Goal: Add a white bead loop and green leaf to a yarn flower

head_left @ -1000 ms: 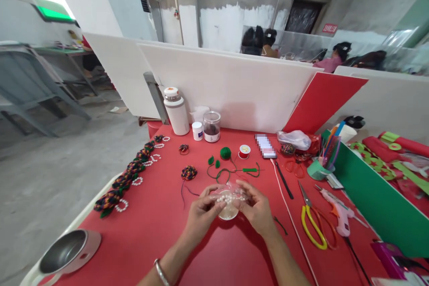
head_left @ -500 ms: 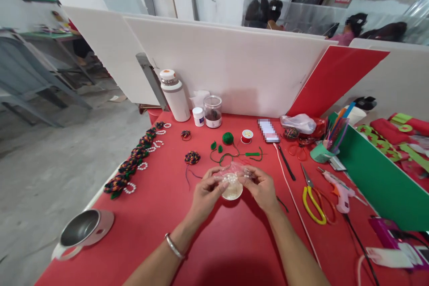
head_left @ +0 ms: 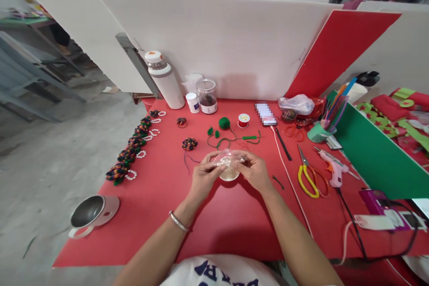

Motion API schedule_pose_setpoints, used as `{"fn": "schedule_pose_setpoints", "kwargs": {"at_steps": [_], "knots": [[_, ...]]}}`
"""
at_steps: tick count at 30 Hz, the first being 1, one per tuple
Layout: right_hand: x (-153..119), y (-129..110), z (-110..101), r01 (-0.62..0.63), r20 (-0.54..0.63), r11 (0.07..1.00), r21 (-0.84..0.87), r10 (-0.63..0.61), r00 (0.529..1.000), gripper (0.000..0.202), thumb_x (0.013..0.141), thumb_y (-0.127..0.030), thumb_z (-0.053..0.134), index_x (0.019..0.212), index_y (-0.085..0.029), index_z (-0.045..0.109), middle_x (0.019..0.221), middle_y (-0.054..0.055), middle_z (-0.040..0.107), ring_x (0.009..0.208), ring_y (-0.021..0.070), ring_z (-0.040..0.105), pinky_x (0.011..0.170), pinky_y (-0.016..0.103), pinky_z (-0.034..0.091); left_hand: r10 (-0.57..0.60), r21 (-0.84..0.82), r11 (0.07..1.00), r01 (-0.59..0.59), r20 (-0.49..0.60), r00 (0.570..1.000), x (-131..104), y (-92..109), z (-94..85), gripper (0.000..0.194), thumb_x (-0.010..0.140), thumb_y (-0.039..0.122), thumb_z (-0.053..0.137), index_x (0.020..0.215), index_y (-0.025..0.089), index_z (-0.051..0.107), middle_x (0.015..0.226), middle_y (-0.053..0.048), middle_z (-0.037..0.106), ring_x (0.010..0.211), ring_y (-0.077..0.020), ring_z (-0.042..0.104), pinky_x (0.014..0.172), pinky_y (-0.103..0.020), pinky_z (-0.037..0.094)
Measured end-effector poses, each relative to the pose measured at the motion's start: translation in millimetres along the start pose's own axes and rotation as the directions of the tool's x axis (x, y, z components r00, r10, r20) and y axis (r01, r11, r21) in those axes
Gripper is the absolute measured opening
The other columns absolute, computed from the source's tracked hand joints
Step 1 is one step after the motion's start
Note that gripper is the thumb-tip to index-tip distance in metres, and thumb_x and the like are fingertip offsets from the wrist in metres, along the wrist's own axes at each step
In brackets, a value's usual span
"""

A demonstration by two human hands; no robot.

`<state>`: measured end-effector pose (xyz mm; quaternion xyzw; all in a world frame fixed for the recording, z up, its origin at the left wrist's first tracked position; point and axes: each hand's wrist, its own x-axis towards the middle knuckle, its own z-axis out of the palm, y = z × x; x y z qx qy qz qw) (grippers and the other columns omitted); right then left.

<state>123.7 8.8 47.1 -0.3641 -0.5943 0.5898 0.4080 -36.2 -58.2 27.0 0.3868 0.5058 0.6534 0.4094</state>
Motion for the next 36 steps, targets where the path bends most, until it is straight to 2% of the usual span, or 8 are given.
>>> {"fn": "schedule_pose_setpoints", "kwargs": {"at_steps": [3,9,14,19,24,28,33,36], "knots": [[1,3,-3,-0.017,0.011,1.0,-0.006,0.017,1.0,0.047,0.069,-0.033,0.084,0.114,-0.023,0.073,0.103,0.004,0.075,0.084,0.0187,0.069,0.075,0.029,0.056,-0.016,-0.042,0.999,0.016,-0.023,1.0,-1,1,1.8,0.012,0.075,0.029,0.081,0.082,0.02,0.082,0.119,-0.011,0.068,0.113,-0.0257,0.061,0.095,-0.036,0.051],[3,7,-5,-0.015,-0.067,0.999,-0.034,0.012,0.998,0.039,0.073,-0.036,0.082,0.109,-0.023,0.076,0.089,0.002,0.072,0.073,0.0148,0.062,0.068,0.026,0.052,-0.069,0.024,0.997,0.069,-0.031,0.997,-1,-3,-2.9,0.015,0.073,0.032,0.082,0.078,0.018,0.081,0.116,-0.01,0.067,0.106,-0.0245,0.063,0.088,-0.033,0.052],[5,8,-7,-0.011,-0.074,0.999,0.039,0.014,0.997,0.036,0.073,-0.038,0.081,0.106,-0.024,0.077,0.088,0.001,0.071,0.077,0.0154,0.062,0.071,0.026,0.052,0.038,0.137,0.99,-0.028,-0.068,0.997,0,1,-2.9,0.014,0.074,0.033,0.08,0.078,0.019,0.08,0.109,-0.01,0.067,0.103,-0.0236,0.064,0.09,-0.035,0.052],[4,5,-8,0.0,-0.014,1.0,-0.006,0.0,1.0,0.03,0.08,-0.039,0.074,0.107,-0.025,0.077,0.097,0.003,0.072,0.076,0.0147,0.062,0.066,0.024,0.052,0.099,0.201,0.977,-0.073,-0.122,0.988,0,6,-2.9,0.012,0.076,0.031,0.078,0.077,0.019,0.079,0.105,-0.009,0.069,0.1,-0.0224,0.065,0.089,-0.034,0.053],[3,1,-7,-0.031,-0.046,0.999,0.027,0.032,0.998,0.029,0.077,-0.037,0.075,0.103,-0.023,0.078,0.085,0.002,0.072,0.061,0.0124,0.057,0.058,0.025,0.051,0.159,0.288,0.948,-0.135,-0.059,0.986,1,8,-4.0,0.011,0.077,0.03,0.077,0.073,0.02,0.078,0.103,-0.009,0.07,0.101,-0.0235,0.065,0.088,-0.035,0.053],[5,1,-5,-0.024,-0.099,0.998,0.053,0.029,0.995,0.027,0.072,-0.035,0.078,0.095,-0.022,0.078,0.08,0.001,0.072,0.061,0.0132,0.058,0.059,0.026,0.052,0.203,0.334,0.925,-0.18,-0.032,0.979,1,11,-3.9,0.01,0.078,0.028,0.074,0.071,0.021,0.078,0.097,-0.008,0.071,0.098,-0.0236,0.066,0.084,-0.034,0.054],[4,2,-5,-0.006,-0.077,0.999,0.044,0.01,0.997,0.014,0.076,-0.031,0.076,0.086,-0.022,0.077,0.081,0.001,0.072,0.07,0.0149,0.063,0.069,0.027,0.054,0.228,0.364,0.909,-0.204,-0.024,0.973,0,13,-4.3,0.011,0.081,0.026,0.071,0.072,0.021,0.076,0.101,-0.008,0.07,0.097,-0.0233,0.066,0.083,-0.034,0.054],[3,2,-5,0.011,-0.087,1.0,0.027,-0.009,0.996,0.014,0.076,-0.03,0.076,0.088,-0.022,0.078,0.084,0.001,0.074,0.075,0.0157,0.065,0.074,0.027,0.054,0.236,0.375,0.903,-0.21,-0.025,0.971,0,13,-4.8,0.012,0.081,0.025,0.07,0.071,0.021,0.075,0.099,-0.008,0.07,0.098,-0.0235,0.066,0.083,-0.034,0.054]]}}
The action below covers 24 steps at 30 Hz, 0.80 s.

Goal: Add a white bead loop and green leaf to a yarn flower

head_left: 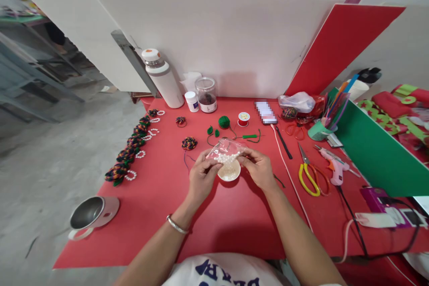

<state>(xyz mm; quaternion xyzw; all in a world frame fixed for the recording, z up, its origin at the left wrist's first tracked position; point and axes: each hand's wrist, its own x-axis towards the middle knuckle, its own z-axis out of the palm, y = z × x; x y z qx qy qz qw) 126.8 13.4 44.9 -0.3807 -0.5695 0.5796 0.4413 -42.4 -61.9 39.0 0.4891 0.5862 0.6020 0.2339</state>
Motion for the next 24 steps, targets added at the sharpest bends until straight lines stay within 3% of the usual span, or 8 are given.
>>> {"fn": "schedule_pose_setpoints", "kwargs": {"at_steps": [17,24], "knots": [[-0.3,2.6,0.6,0.011,-0.006,0.999,-0.044,-0.012,1.0,0.016,0.077,-0.032,0.075,0.09,-0.023,0.079,0.085,0.001,0.076,0.079,0.0181,0.068,0.079,0.031,0.055,-0.007,-0.029,1.0,0.007,-0.012,1.0,-1.1,-5.0,1.0,0.01,0.079,0.024,0.073,0.071,0.022,0.077,0.104,-0.008,0.071,0.103,-0.0246,0.066,0.087,-0.035,0.053],[0.0,-1.4,-1.4,0.023,-0.028,0.999,-0.048,-0.024,0.999,0.016,0.077,-0.03,0.076,0.091,-0.024,0.078,0.085,0.0,0.076,0.078,0.017,0.067,0.078,0.03,0.055,-0.021,0.006,1.0,0.021,-0.011,1.0,-0.5,-5.5,-0.7,0.01,0.079,0.026,0.073,0.071,0.022,0.078,0.096,-0.008,0.072,0.105,-0.0259,0.065,0.087,-0.036,0.052]]}}
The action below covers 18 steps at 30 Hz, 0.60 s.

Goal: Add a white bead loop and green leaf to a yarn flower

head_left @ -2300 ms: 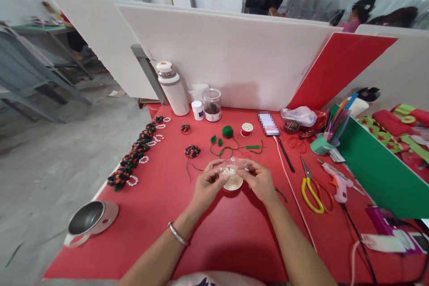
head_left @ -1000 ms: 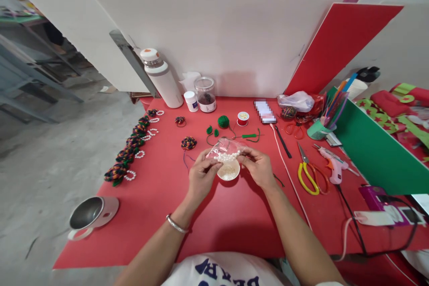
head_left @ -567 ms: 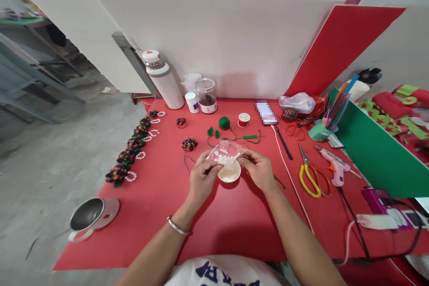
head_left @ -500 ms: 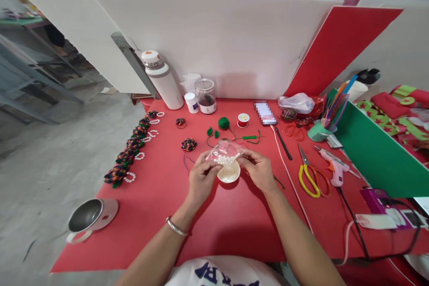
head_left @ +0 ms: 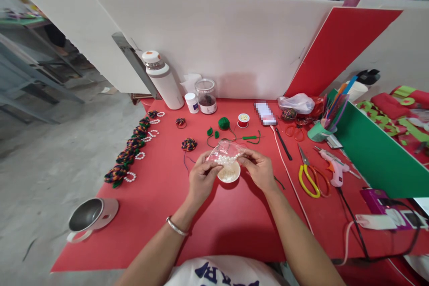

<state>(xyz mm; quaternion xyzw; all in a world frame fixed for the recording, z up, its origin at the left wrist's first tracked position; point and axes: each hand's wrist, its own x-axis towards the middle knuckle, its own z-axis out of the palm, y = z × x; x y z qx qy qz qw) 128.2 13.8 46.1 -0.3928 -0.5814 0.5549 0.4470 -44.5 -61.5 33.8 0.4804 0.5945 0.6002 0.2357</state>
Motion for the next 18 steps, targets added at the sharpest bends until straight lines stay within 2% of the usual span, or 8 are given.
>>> {"fn": "schedule_pose_setpoints", "kwargs": {"at_steps": [6,18], "knots": [[-0.8,-0.7,1.1,0.014,0.005,1.0,-0.027,-0.014,1.0,0.014,0.077,-0.031,0.075,0.088,-0.024,0.078,0.083,0.001,0.076,0.079,0.0181,0.068,0.079,0.031,0.056,0.006,-0.04,0.999,-0.006,-0.002,1.0,-1.5,0.0,2.0,0.009,0.078,0.026,0.073,0.071,0.023,0.077,0.098,-0.007,0.072,0.103,-0.0253,0.066,0.087,-0.036,0.053],[-0.8,-1.6,-1.1,0.037,-0.013,0.998,-0.049,-0.037,0.999,0.018,0.078,-0.03,0.075,0.094,-0.025,0.079,0.084,0.001,0.077,0.079,0.0191,0.07,0.079,0.033,0.058,0.015,-0.03,0.999,-0.015,0.0,1.0,-1.0,0.2,-0.1,0.009,0.078,0.025,0.074,0.071,0.023,0.078,0.098,-0.008,0.072,0.102,-0.0251,0.066,0.087,-0.036,0.053]]}}
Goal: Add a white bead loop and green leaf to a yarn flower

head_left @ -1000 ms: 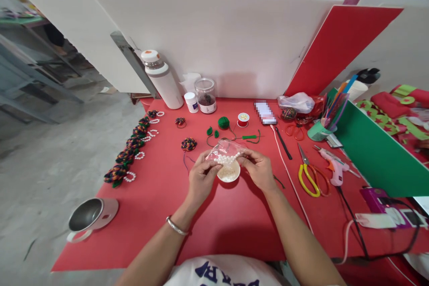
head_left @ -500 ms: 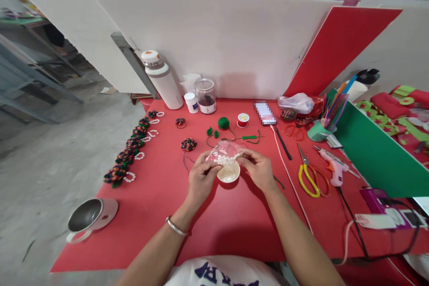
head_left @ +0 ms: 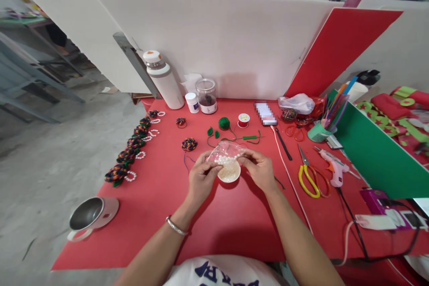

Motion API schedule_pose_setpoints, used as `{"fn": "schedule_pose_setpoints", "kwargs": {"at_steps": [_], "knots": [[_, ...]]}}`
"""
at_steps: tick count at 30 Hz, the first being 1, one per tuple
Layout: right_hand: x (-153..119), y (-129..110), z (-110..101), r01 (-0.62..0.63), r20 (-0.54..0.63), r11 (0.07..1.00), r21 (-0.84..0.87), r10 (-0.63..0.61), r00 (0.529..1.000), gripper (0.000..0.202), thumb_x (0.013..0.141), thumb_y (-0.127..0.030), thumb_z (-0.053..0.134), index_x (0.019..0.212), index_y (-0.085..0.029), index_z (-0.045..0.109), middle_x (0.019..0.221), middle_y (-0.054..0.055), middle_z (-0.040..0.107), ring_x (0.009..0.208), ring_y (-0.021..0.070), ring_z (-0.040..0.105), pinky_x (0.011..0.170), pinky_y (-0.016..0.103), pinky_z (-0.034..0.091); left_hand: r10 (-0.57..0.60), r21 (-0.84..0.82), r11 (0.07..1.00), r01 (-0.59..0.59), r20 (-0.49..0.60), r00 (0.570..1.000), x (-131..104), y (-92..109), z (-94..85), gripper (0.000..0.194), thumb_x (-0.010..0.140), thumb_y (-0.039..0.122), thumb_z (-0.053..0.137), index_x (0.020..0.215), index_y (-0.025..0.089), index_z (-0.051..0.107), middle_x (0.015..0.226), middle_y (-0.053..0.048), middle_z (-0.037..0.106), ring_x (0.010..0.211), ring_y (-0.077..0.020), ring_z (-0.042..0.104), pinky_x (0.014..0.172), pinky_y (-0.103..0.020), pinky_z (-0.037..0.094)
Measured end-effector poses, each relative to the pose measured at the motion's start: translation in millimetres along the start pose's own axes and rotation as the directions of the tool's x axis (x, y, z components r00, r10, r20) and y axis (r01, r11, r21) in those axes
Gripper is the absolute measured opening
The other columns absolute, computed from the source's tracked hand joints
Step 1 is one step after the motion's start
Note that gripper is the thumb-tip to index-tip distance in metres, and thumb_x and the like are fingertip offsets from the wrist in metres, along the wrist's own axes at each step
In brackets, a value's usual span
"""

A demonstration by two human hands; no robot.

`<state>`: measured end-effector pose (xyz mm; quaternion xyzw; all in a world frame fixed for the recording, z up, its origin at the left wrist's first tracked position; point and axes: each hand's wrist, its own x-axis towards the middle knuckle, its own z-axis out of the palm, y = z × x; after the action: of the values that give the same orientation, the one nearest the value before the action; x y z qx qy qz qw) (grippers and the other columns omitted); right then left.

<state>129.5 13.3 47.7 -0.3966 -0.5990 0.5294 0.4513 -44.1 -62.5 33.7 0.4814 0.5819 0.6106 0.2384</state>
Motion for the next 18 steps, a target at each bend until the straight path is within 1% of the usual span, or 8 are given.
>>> {"fn": "schedule_pose_setpoints", "kwargs": {"at_steps": [7,11,15,18], "knots": [[0.0,-0.1,1.6,-0.012,-0.006,1.0,-0.002,0.012,1.0,0.014,0.076,-0.031,0.076,0.087,-0.024,0.078,0.082,0.001,0.076,0.078,0.0193,0.07,0.079,0.032,0.057,0.007,0.017,1.0,-0.007,0.002,1.0,-1.1,-0.3,1.4,0.01,0.079,0.024,0.073,0.07,0.023,0.078,0.098,-0.007,0.072,0.102,-0.0246,0.066,0.086,-0.035,0.053],[0.2,-0.2,1.1,0.004,-0.024,1.0,-0.007,-0.004,1.0,0.015,0.076,-0.03,0.076,0.089,-0.024,0.078,0.082,0.001,0.076,0.078,0.019,0.07,0.079,0.032,0.058,0.022,0.035,0.999,-0.022,0.003,1.0,-1.0,-0.7,0.5,0.011,0.079,0.024,0.073,0.07,0.022,0.078,0.097,-0.008,0.073,0.101,-0.0243,0.067,0.085,-0.035,0.054],[0.2,1.7,1.0,0.011,0.004,1.0,-0.006,-0.011,1.0,0.013,0.077,-0.029,0.074,0.089,-0.023,0.078,0.083,0.001,0.077,0.078,0.0182,0.07,0.079,0.031,0.058,0.044,0.047,0.998,-0.044,-0.001,0.999,-1.1,-2.0,0.4,0.01,0.079,0.023,0.072,0.072,0.021,0.078,0.099,-0.008,0.073,0.1,-0.0234,0.068,0.086,-0.034,0.054],[0.5,3.3,0.7,0.019,-0.006,1.0,-0.005,-0.019,1.0,0.015,0.077,-0.03,0.075,0.09,-0.023,0.078,0.083,0.001,0.077,0.077,0.0179,0.07,0.078,0.03,0.058,0.055,0.063,0.996,-0.055,-0.002,0.998,-1.5,-3.1,0.4,0.011,0.08,0.023,0.072,0.071,0.021,0.078,0.096,-0.008,0.074,0.101,-0.0235,0.068,0.085,-0.033,0.055]]}}
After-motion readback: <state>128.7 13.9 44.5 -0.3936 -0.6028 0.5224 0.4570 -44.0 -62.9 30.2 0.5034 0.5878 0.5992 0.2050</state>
